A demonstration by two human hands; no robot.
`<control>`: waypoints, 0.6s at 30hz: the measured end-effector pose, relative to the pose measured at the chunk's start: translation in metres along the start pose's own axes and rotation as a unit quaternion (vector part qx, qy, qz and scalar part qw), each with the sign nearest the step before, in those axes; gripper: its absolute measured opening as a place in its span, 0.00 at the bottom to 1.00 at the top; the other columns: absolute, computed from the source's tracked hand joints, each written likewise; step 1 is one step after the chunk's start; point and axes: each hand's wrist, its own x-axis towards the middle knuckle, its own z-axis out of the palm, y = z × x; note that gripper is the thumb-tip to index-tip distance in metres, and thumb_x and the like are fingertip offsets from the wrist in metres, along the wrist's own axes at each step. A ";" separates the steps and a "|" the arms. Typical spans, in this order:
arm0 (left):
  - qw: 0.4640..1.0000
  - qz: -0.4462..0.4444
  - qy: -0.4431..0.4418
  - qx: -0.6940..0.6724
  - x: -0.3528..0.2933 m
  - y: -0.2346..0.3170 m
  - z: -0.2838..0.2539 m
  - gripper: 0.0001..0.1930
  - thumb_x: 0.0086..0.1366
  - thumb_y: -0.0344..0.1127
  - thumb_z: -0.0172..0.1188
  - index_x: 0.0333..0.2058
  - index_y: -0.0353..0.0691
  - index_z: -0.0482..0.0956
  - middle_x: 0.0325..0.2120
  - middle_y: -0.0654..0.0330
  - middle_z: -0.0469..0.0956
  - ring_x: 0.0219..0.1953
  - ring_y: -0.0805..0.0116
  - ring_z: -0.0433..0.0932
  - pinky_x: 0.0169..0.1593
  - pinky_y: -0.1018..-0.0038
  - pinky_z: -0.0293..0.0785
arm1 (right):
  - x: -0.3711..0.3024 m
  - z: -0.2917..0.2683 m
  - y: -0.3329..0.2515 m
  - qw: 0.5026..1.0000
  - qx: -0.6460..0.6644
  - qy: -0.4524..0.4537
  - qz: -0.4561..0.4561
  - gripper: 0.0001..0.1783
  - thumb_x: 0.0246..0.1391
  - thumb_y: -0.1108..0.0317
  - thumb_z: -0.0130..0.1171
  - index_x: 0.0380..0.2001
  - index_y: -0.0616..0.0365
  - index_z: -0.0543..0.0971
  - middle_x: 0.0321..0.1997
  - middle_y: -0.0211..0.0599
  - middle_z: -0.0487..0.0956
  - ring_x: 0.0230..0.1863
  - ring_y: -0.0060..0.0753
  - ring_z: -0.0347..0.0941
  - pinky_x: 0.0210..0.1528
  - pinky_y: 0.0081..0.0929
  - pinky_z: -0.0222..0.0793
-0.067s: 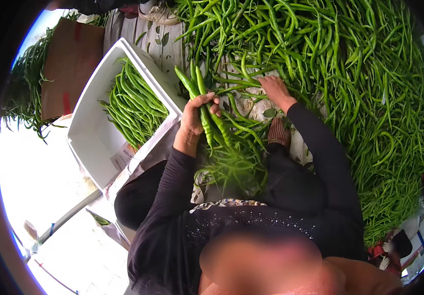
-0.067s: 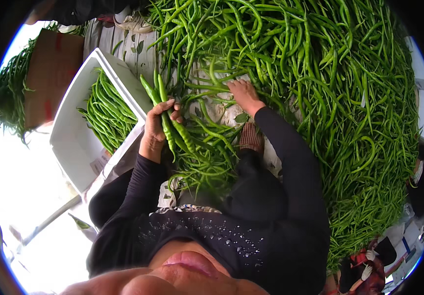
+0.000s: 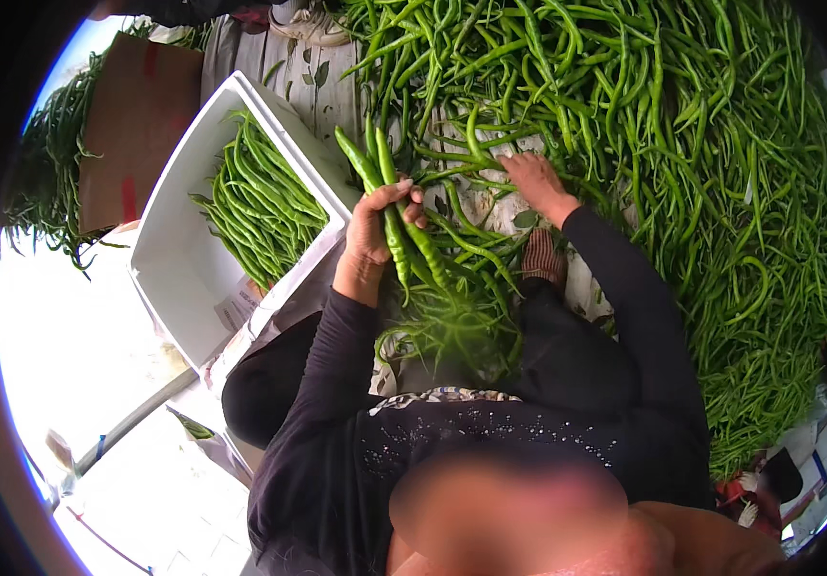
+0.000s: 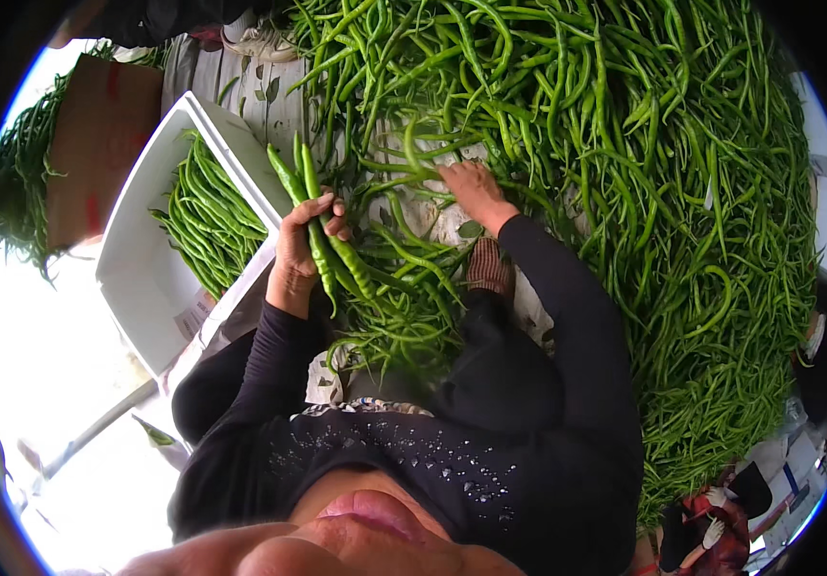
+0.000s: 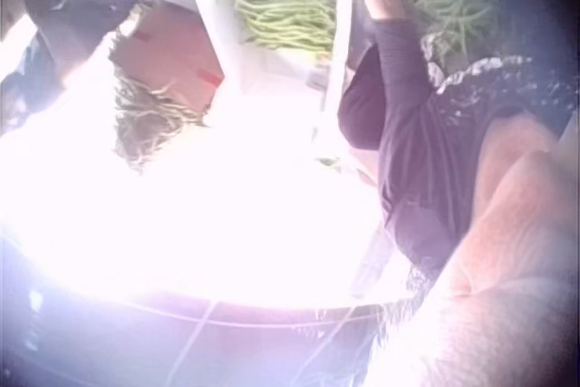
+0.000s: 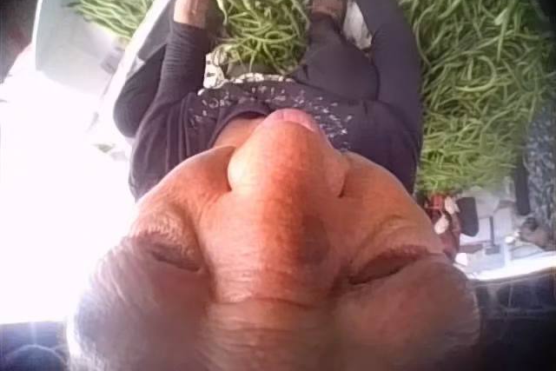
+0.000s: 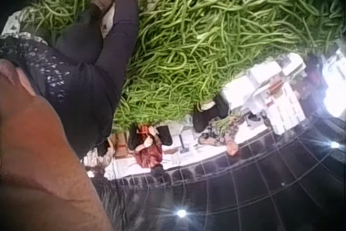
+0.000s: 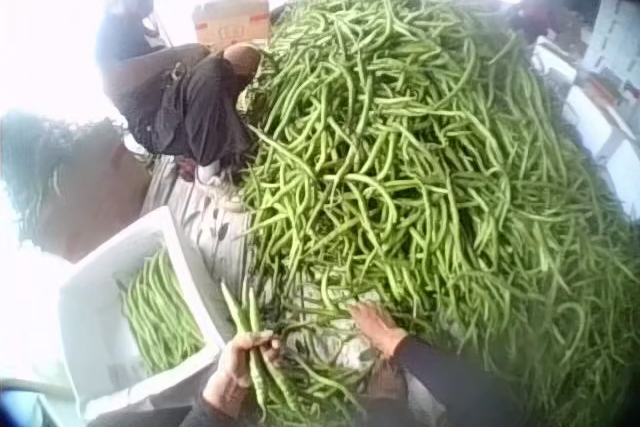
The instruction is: The person sits on the floor and sorts green beans by hand, picking them from a large pile and placing them into a white styrofoam box. The person repeatedly gathers handfuls of beans and transfers them into the container.
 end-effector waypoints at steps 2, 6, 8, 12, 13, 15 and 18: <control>1.000 0.009 -0.003 0.010 -0.011 0.010 -0.001 0.08 0.59 0.30 0.55 0.37 0.36 0.69 0.27 0.55 0.75 0.20 0.71 0.69 0.29 0.70 0.73 | -0.018 -0.001 -0.028 0.996 0.055 -0.021 -0.067 0.25 0.49 0.76 0.52 0.53 0.51 0.71 0.44 0.41 0.75 0.45 0.44 0.72 0.49 0.36 0.67; 0.999 0.032 -0.035 0.025 -0.025 0.022 0.001 0.10 0.58 0.32 0.57 0.37 0.36 0.70 0.27 0.54 0.74 0.19 0.71 0.68 0.26 0.72 0.70 | -0.042 -0.027 -0.090 0.935 0.284 -0.150 -0.153 0.16 0.57 0.59 0.49 0.48 0.50 0.73 0.32 0.42 0.75 0.36 0.49 0.72 0.42 0.41 0.69; 0.999 0.027 -0.036 0.017 -0.034 0.027 -0.002 0.10 0.58 0.32 0.58 0.37 0.37 0.70 0.27 0.53 0.74 0.18 0.71 0.68 0.26 0.72 0.70 | -0.023 -0.045 -0.096 0.903 0.336 -0.230 -0.134 0.20 0.63 0.51 0.41 0.35 0.56 0.73 0.33 0.43 0.74 0.38 0.50 0.71 0.43 0.46 0.66; 0.999 0.000 -0.011 0.034 -0.022 0.021 -0.001 0.10 0.59 0.31 0.56 0.38 0.35 0.70 0.28 0.53 0.76 0.19 0.70 0.69 0.27 0.70 0.73 | 0.030 0.012 -0.020 0.998 0.016 0.054 -0.022 0.15 0.56 0.72 0.44 0.47 0.62 0.71 0.48 0.47 0.72 0.53 0.45 0.66 0.60 0.42 0.60; 0.999 -0.006 -0.011 0.039 -0.021 0.018 -0.010 0.10 0.60 0.30 0.56 0.39 0.33 0.71 0.28 0.53 0.76 0.20 0.70 0.70 0.29 0.70 0.74 | 0.040 0.014 -0.010 0.996 -0.040 0.076 -0.006 0.19 0.54 0.77 0.44 0.51 0.60 0.69 0.49 0.45 0.71 0.55 0.44 0.64 0.61 0.43 0.59; 0.999 -0.038 0.004 0.027 -0.012 0.009 -0.021 0.10 0.60 0.31 0.55 0.39 0.32 0.72 0.29 0.52 0.77 0.21 0.69 0.71 0.29 0.69 0.75 | 0.043 0.017 0.018 0.992 -0.103 0.067 0.010 0.17 0.51 0.74 0.51 0.46 0.58 0.74 0.46 0.41 0.72 0.55 0.44 0.64 0.60 0.44 0.58; 0.998 -0.049 0.031 0.027 -0.003 -0.004 -0.032 0.10 0.60 0.31 0.55 0.38 0.30 0.73 0.29 0.52 0.77 0.22 0.69 0.72 0.29 0.69 0.75 | 0.047 0.007 0.032 0.995 -0.102 -0.007 -0.016 0.14 0.50 0.73 0.53 0.42 0.53 0.76 0.46 0.37 0.71 0.53 0.40 0.65 0.57 0.42 0.61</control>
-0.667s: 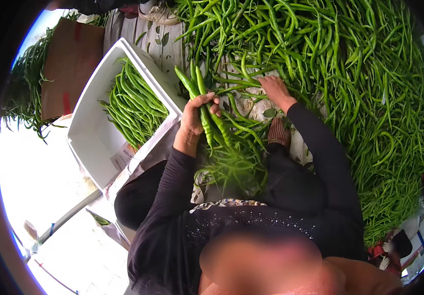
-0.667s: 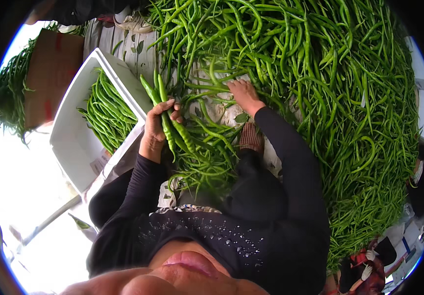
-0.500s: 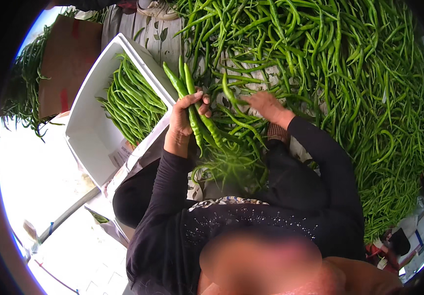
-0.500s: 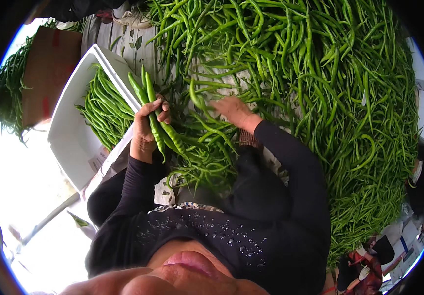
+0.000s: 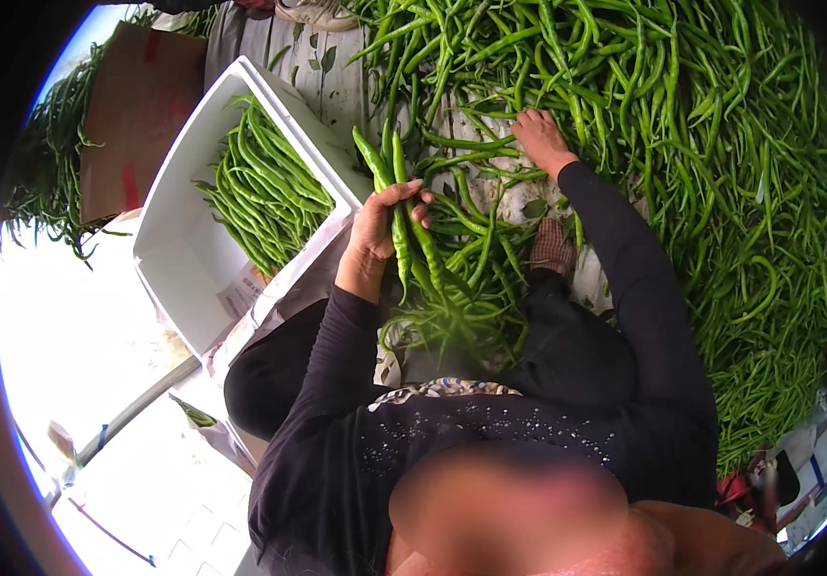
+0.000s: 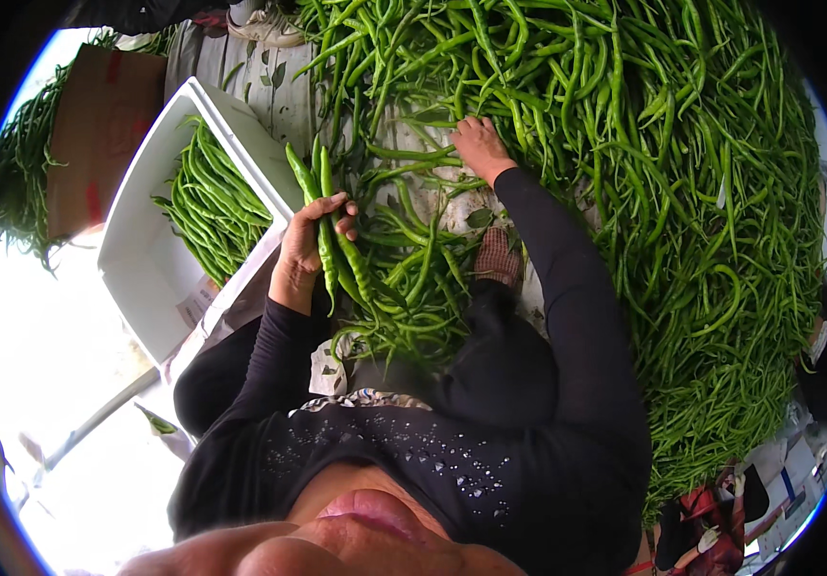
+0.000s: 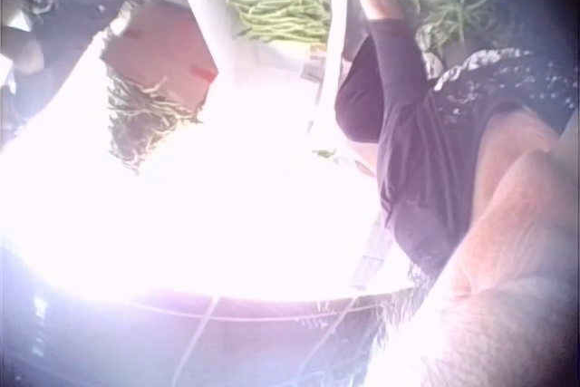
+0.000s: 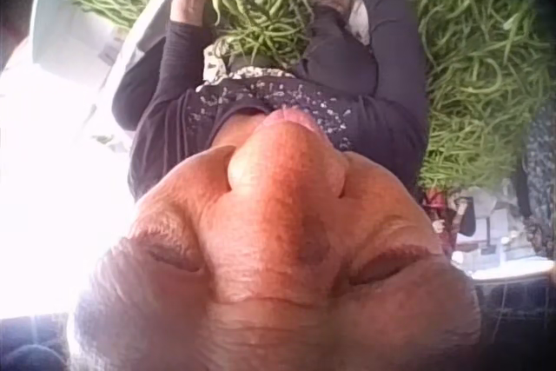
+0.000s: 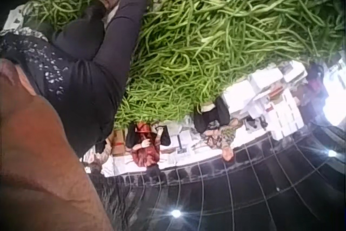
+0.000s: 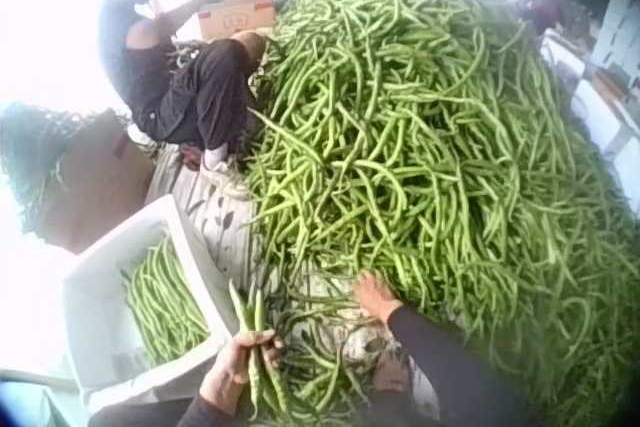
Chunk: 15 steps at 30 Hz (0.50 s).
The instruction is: The person sits on the floor and sorts green beans by hand, picking them from a large pile and placing them into a white styrofoam box. The person repeatedly gathers handfuls of beans and transfers them into the container.
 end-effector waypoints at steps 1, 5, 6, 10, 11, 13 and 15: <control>1.000 -0.006 0.007 0.002 0.003 -0.003 -0.004 0.10 0.60 0.31 0.55 0.38 0.29 0.73 0.30 0.52 0.77 0.22 0.69 0.73 0.29 0.69 0.75 | -0.002 0.001 -0.001 0.999 0.035 0.018 -0.007 0.14 0.50 0.73 0.52 0.42 0.54 0.76 0.45 0.37 0.71 0.53 0.40 0.65 0.56 0.40 0.61; 0.999 -0.016 0.014 0.041 0.015 -0.016 -0.012 0.12 0.61 0.33 0.55 0.39 0.31 0.73 0.32 0.53 0.76 0.25 0.69 0.73 0.32 0.71 0.75 | -0.016 -0.023 -0.011 0.974 0.199 0.101 -0.035 0.12 0.51 0.75 0.54 0.41 0.55 0.74 0.39 0.37 0.70 0.49 0.40 0.67 0.52 0.32 0.67; 0.999 -0.022 0.022 0.032 0.020 -0.019 -0.022 0.14 0.60 0.31 0.58 0.43 0.32 0.72 0.36 0.53 0.76 0.28 0.70 0.74 0.32 0.73 0.76 | -0.019 -0.039 -0.025 0.963 0.233 0.121 -0.054 0.12 0.51 0.75 0.55 0.41 0.55 0.74 0.39 0.37 0.69 0.47 0.41 0.68 0.50 0.32 0.69; 0.998 0.063 0.011 0.028 0.017 -0.027 0.011 0.22 0.56 0.27 0.62 0.50 0.33 0.69 0.46 0.53 0.73 0.35 0.70 0.74 0.35 0.73 0.75 | -0.044 -0.084 -0.094 0.895 0.416 0.130 -0.097 0.14 0.50 0.75 0.59 0.42 0.59 0.73 0.40 0.38 0.70 0.42 0.42 0.72 0.44 0.31 0.71; 0.997 0.069 0.001 0.044 0.017 -0.027 0.016 0.25 0.55 0.27 0.63 0.52 0.33 0.69 0.47 0.53 0.72 0.37 0.68 0.74 0.38 0.72 0.75 | -0.050 -0.089 -0.108 0.878 0.454 0.112 -0.107 0.14 0.50 0.75 0.59 0.42 0.61 0.73 0.41 0.39 0.71 0.43 0.43 0.72 0.45 0.31 0.70; 0.994 0.082 -0.024 0.062 0.015 -0.028 0.010 0.23 0.55 0.30 0.63 0.50 0.32 0.71 0.47 0.53 0.73 0.39 0.66 0.74 0.42 0.69 0.76 | -0.052 -0.097 -0.118 0.804 0.587 0.023 -0.095 0.12 0.58 0.66 0.55 0.42 0.62 0.73 0.38 0.43 0.73 0.41 0.45 0.73 0.44 0.33 0.68; 0.998 0.047 -0.025 0.044 0.008 -0.022 0.015 0.17 0.56 0.32 0.61 0.44 0.33 0.73 0.44 0.53 0.74 0.40 0.63 0.74 0.46 0.65 0.74 | -0.041 -0.091 -0.106 0.739 0.672 -0.052 -0.020 0.14 0.60 0.62 0.52 0.42 0.61 0.74 0.39 0.44 0.75 0.43 0.45 0.72 0.46 0.32 0.67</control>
